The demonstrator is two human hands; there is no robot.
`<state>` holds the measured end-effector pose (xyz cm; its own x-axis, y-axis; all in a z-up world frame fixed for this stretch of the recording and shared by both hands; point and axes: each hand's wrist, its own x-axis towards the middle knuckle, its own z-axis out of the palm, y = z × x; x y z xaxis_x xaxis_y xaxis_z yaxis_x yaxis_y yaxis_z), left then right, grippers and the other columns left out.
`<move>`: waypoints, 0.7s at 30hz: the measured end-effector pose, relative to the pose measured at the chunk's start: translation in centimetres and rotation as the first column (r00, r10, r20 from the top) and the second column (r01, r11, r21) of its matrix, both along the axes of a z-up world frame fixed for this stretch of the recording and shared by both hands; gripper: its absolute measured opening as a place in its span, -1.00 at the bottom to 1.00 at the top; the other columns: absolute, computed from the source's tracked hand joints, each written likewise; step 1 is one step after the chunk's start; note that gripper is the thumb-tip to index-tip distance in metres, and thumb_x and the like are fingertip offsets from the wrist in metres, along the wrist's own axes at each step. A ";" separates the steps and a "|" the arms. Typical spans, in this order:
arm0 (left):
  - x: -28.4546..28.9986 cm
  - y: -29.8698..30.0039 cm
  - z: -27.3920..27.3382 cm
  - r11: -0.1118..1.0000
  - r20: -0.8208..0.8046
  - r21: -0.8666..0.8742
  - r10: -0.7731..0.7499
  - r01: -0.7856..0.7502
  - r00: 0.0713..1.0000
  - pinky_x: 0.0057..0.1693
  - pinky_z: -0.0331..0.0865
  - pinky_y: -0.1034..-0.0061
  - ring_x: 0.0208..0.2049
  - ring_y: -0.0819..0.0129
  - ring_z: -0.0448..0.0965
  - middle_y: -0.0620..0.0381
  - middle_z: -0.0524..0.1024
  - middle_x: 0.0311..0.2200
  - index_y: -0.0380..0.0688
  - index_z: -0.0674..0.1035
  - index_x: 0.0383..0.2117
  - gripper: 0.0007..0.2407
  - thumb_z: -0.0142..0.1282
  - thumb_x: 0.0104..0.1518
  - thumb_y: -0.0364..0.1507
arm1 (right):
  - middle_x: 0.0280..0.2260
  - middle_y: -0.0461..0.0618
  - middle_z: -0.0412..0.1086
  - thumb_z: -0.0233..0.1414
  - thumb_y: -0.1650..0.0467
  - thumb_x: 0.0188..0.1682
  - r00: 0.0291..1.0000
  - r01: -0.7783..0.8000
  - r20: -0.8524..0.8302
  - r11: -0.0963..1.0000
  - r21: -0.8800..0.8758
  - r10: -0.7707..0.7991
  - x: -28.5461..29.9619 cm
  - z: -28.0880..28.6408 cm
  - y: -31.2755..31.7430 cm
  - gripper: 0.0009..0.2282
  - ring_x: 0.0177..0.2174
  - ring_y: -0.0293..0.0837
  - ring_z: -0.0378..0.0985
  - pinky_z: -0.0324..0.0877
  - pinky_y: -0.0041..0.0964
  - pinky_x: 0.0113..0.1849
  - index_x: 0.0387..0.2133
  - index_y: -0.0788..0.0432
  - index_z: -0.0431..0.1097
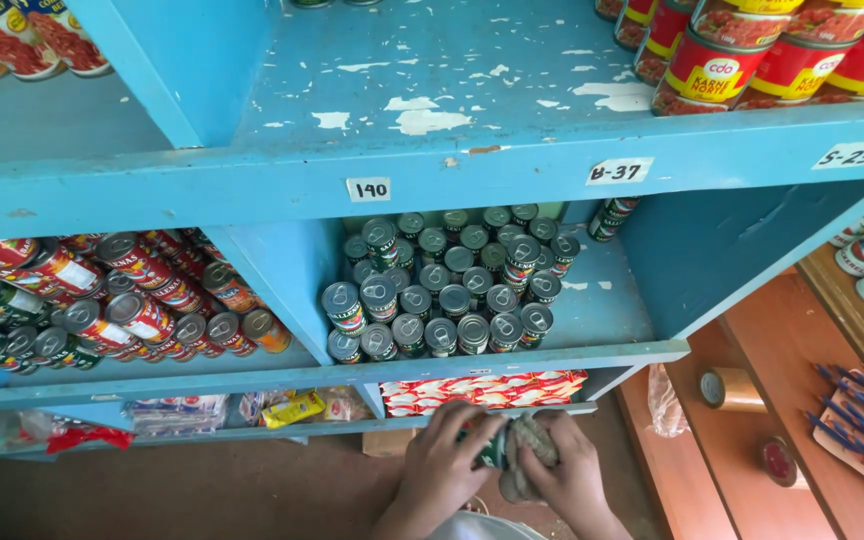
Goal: Wiping canned goods with a cloth and organizing them on the grocery store shelves.
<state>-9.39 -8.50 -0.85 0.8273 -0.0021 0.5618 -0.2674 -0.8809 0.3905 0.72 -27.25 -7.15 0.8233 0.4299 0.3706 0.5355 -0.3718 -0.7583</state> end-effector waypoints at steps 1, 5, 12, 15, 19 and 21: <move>0.1 0.1 -0.2 0.996 0.035 -0.052 0.080 -0.078 0.996 -0.07 0.49 0.27 -0.03 0.15 0.51 0.16 0.49 -0.03 0.09 0.56 0.05 -0.36 0.38 -0.36 -0.50 | -0.28 -0.04 0.54 0.24 0.40 -0.34 0.996 -0.088 0.022 0.996 -0.016 0.089 -0.4 0.1 -0.1 -0.68 -0.40 -0.07 0.62 0.52 -0.28 -0.32 -0.25 0.16 0.50; -0.2 0.4 -0.9 0.998 -0.059 -0.055 0.014 -0.017 0.998 -0.09 0.45 0.28 -0.01 0.12 0.48 0.11 0.43 0.00 0.06 0.53 0.09 -0.38 0.40 -0.29 -0.46 | -0.24 0.02 0.54 0.27 0.41 -0.35 0.966 -0.248 0.091 0.968 0.045 0.243 -1.5 1.8 0.2 -0.66 -0.35 -0.06 0.63 0.54 -0.26 -0.29 -0.25 0.19 0.47; -0.7 -0.2 -0.7 0.998 0.007 -0.023 0.065 -0.064 0.998 -0.08 0.47 0.26 -0.01 0.09 0.47 0.07 0.44 -0.01 0.03 0.54 0.06 -0.41 0.39 -0.29 -0.45 | -0.40 -0.04 0.55 0.26 0.41 -0.30 0.997 0.011 -0.082 0.999 0.030 -0.009 -1.0 -1.3 0.1 -0.68 -0.50 -0.17 0.59 0.52 -0.33 -0.39 -0.22 0.15 0.48; -0.3 -0.5 -1.4 0.980 0.036 -0.090 0.181 -0.177 0.983 -0.09 0.49 0.29 -0.03 0.14 0.52 0.12 0.48 -0.05 0.15 0.55 0.07 -0.36 0.40 -0.33 -0.48 | -0.27 -0.02 0.55 0.27 0.40 -0.38 0.978 -0.209 0.028 0.976 0.059 0.208 -1.7 -2.2 -0.6 -0.69 -0.35 -0.10 0.65 0.54 -0.30 -0.28 -0.30 0.13 0.51; -1.0 -1.7 -1.3 0.996 -0.025 -0.083 0.018 -0.020 1.000 -0.09 0.45 0.30 -0.04 0.15 0.48 0.13 0.47 -0.04 0.07 0.55 0.08 -0.41 0.33 -0.26 -0.46 | -0.33 -0.02 0.59 0.23 0.44 -0.31 0.988 0.006 -0.154 0.998 0.066 0.005 -0.9 -3.0 -1.7 -0.69 -0.48 -0.18 0.58 0.50 -0.35 -0.40 -0.23 0.15 0.50; -1.0 -1.6 -0.8 0.996 0.026 -0.080 0.053 -0.051 0.998 -0.12 0.46 0.31 -0.05 0.15 0.49 0.13 0.48 -0.07 0.07 0.57 0.04 -0.43 0.32 -0.29 -0.47 | -0.48 0.00 0.59 0.23 0.43 -0.27 0.966 0.119 -0.237 0.992 0.032 -0.108 -0.2 -3.4 -1.6 -0.68 -0.58 -0.20 0.52 0.47 -0.33 -0.47 -0.19 0.15 0.50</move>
<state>-10.40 -10.06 -1.61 0.8089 0.0858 0.5816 -0.2341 -0.8604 0.4526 0.52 -28.83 -10.53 0.9319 0.3156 0.1788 0.2972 -0.3818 -0.8752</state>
